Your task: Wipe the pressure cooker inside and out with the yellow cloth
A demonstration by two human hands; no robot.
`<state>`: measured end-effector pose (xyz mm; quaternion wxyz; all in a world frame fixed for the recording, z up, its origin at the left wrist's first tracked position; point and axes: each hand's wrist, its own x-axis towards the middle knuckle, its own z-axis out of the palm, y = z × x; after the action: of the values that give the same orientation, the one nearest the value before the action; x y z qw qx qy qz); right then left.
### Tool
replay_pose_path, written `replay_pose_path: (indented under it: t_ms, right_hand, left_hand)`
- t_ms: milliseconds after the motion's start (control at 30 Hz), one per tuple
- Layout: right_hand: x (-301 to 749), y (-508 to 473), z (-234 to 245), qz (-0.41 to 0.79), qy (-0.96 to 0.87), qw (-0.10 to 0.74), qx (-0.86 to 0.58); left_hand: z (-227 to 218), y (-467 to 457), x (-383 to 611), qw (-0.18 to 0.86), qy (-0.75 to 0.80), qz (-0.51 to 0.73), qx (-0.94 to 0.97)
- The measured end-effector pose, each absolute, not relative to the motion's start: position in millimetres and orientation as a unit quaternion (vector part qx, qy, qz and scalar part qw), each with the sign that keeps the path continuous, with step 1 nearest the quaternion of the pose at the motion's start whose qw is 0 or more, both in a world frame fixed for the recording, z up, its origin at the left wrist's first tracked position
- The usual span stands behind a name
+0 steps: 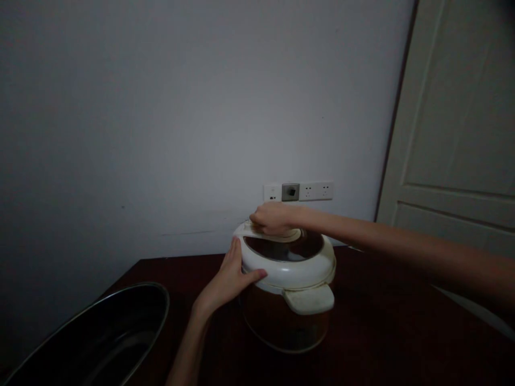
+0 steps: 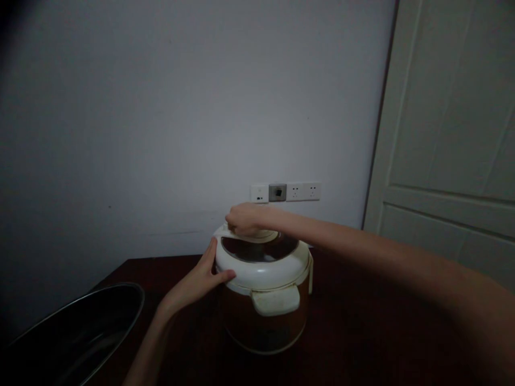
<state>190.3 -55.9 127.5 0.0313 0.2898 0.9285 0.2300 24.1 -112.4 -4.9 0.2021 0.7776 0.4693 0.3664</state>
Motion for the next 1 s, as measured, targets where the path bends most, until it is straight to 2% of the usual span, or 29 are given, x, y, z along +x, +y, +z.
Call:
replay_pose_path:
  t_ms: [233,367,433,567,700,833,933,1000]
  right_hand:
    - [205,-104,124,0.244,0.938,0.050,0.241]
    - [199,-95,117,0.279,0.927,-0.044,0.249]
    - [196,-88,109,0.274,0.928,-0.063,0.245]
    - [206,-85,92,0.245,0.937,-0.046,0.244]
    - [239,-102,82,0.209,0.930,-0.089,0.289]
    - [276,-118,81,0.124,0.924,-0.133,0.337]
    - [299,-116,87,0.037,0.919,-0.138,0.368]
    - [310,-105,92,0.031,0.898,-0.147,0.415]
  left_hand:
    - [-2,-114,26,0.220,0.495,0.357,0.761]
    - [0,-114,27,0.207,0.484,0.355,0.773]
    - [-1,-114,28,0.207,0.484,0.357,0.772]
    - [-3,-112,27,0.220,0.498,0.356,0.759]
    - [-5,-111,27,0.217,0.495,0.357,0.762]
    - [-3,-112,27,0.220,0.477,0.369,0.766]
    - [-2,-113,27,0.219,0.485,0.365,0.764]
    - [-3,-113,27,0.213,0.491,0.361,0.764]
